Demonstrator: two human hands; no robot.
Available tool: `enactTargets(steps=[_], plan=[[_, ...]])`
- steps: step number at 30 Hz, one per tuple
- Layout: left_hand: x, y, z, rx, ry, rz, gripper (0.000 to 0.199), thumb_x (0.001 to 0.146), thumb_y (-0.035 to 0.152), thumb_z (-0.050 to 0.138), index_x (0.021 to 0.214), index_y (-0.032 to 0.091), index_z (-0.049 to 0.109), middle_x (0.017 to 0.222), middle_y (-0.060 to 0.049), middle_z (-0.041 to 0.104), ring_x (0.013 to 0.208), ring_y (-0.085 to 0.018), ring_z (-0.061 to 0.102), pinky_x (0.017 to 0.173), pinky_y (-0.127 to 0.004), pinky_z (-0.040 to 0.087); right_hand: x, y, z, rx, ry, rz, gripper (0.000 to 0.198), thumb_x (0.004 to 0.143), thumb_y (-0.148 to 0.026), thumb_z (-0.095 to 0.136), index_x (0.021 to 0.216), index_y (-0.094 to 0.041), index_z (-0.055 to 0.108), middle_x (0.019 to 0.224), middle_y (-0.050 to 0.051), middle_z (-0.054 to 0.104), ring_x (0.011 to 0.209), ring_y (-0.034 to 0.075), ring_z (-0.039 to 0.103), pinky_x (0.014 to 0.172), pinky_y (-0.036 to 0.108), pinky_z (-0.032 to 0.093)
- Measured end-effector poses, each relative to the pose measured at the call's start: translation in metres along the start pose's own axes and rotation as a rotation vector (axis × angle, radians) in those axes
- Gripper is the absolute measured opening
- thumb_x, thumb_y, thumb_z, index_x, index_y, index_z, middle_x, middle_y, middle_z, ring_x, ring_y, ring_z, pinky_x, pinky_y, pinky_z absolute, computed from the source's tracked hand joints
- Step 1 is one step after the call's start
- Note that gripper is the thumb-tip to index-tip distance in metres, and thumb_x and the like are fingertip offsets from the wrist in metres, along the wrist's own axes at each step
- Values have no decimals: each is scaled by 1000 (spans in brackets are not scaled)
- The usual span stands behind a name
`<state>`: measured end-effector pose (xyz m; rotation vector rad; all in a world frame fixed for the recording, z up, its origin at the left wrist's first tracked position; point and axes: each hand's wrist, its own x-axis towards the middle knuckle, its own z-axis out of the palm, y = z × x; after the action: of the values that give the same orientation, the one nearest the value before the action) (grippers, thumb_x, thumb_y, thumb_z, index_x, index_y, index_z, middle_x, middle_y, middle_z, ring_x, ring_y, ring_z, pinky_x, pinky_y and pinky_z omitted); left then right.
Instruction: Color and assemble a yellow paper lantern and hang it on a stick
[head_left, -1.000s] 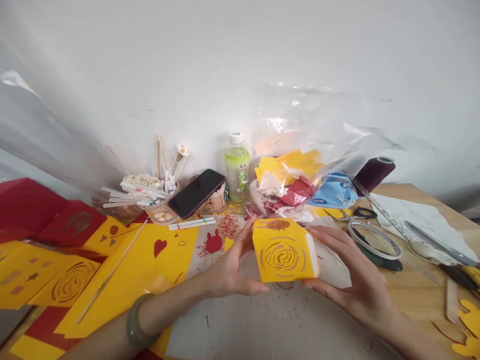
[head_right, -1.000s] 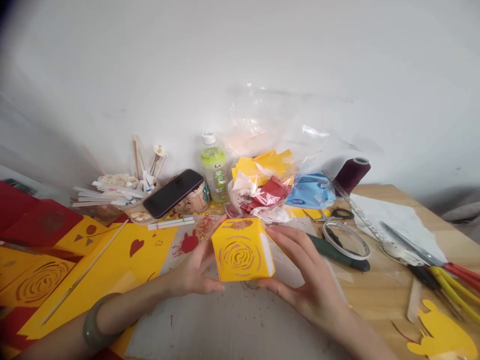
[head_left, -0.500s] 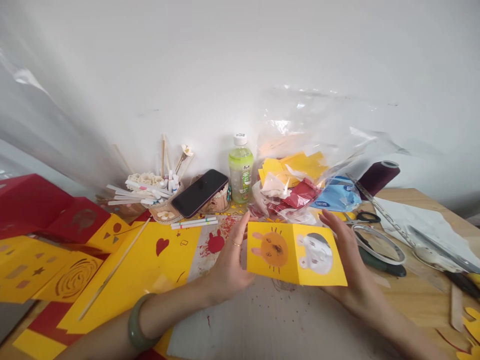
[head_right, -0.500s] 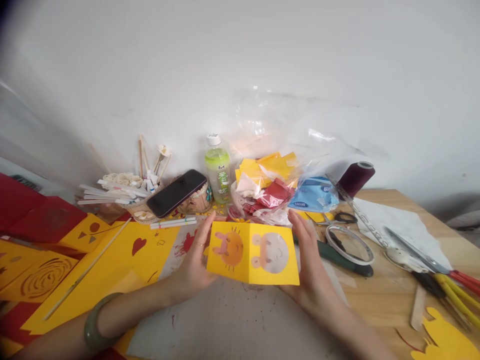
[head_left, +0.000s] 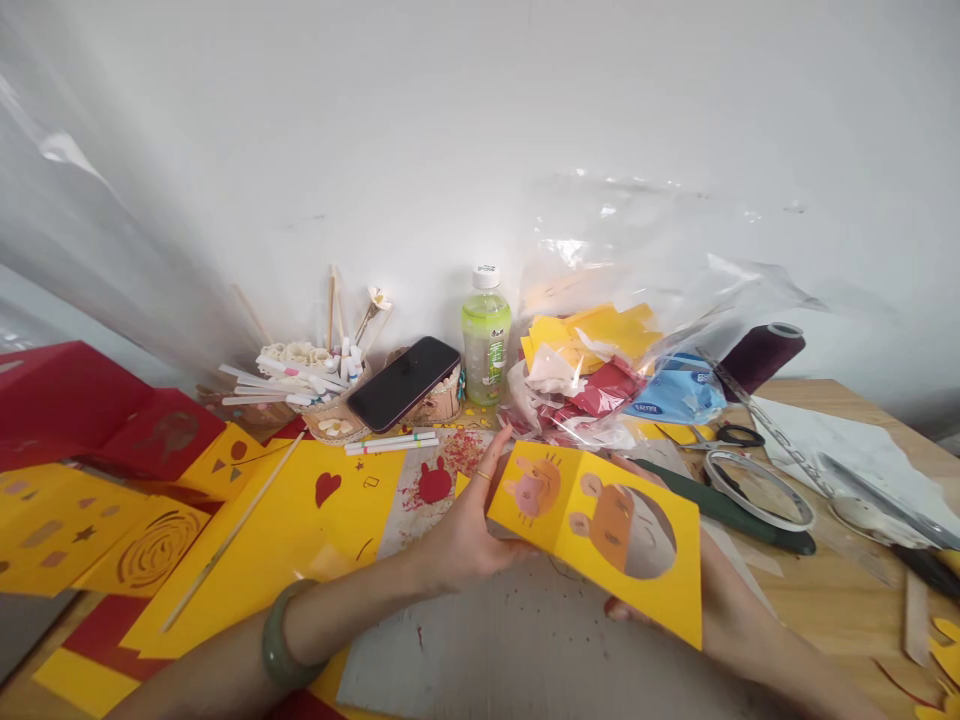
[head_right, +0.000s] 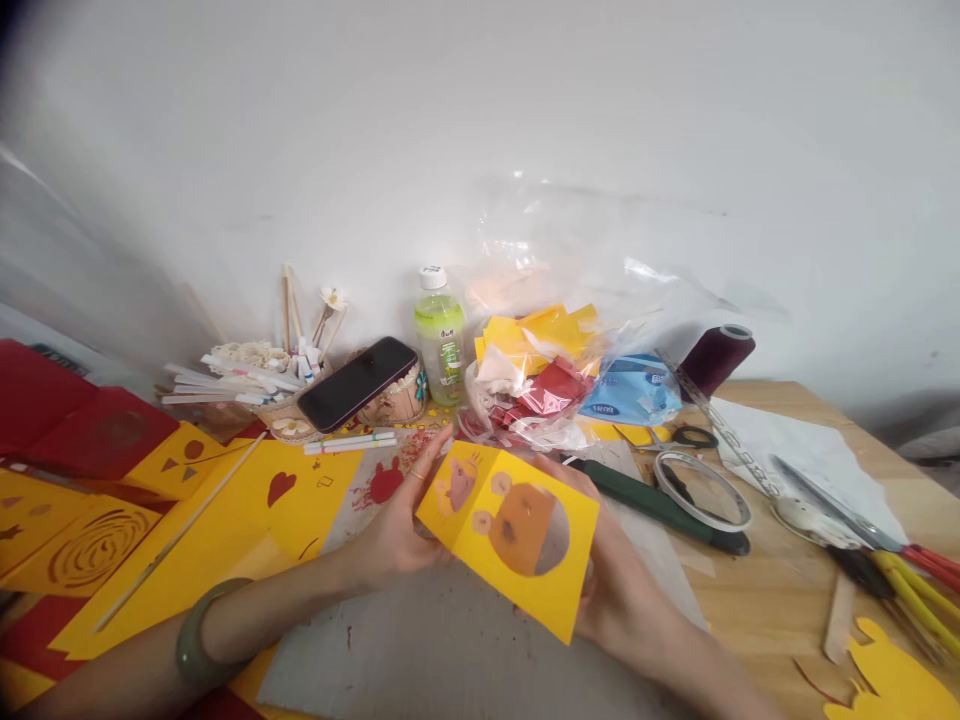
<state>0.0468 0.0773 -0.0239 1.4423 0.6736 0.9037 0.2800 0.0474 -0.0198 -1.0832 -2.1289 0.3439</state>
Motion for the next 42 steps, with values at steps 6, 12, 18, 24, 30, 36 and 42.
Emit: enactTargets(steps=[6,12,18,24,30,36,42], plan=[[4,2,0,-381,-146,-310,96,52,21,81,135,27,32,133,-11,46,110,-28,54,80,-34,51,-6,1,1,53,-38,75,88,74,-62,53,144,-27,13,139,15,40,115,33,51,83,42,52],[0,-4,-3,-353,-11,-420,57,64,19,61,120,25,47,113,-7,58,76,-19,63,50,-25,51,7,-14,0,188,-77,159,60,83,-42,53,136,-31,28,116,10,51,98,23,60,74,36,56],[2,1,1,10,68,-223,49,72,21,55,120,22,50,113,-6,59,93,-20,59,81,-34,47,10,-16,2,259,-51,270,48,84,-35,55,129,-31,37,104,6,49,81,17,60,68,32,56],[-6,5,-1,30,-92,-82,67,75,18,53,137,21,28,138,-9,39,126,-27,38,105,-43,31,10,-13,6,88,9,142,38,82,-36,58,118,-30,46,100,5,47,68,13,54,55,26,53],[-7,13,-2,318,-140,-90,98,64,26,70,143,25,12,149,-8,15,137,-33,11,111,-51,12,6,-3,8,-215,89,-45,41,79,-44,59,112,-22,48,103,11,48,90,23,54,66,35,53],[-6,-4,0,279,5,-88,99,65,40,74,139,23,11,141,-16,29,131,-32,28,107,-53,24,3,-5,4,-337,92,-327,37,80,-29,61,113,-16,51,94,11,55,87,23,52,70,37,49],[-4,-17,-1,449,134,324,70,65,50,71,118,23,33,125,-13,36,121,-29,37,100,-50,33,5,-12,3,-334,23,-398,26,82,-25,58,107,-16,57,93,11,59,89,22,54,73,35,48]])
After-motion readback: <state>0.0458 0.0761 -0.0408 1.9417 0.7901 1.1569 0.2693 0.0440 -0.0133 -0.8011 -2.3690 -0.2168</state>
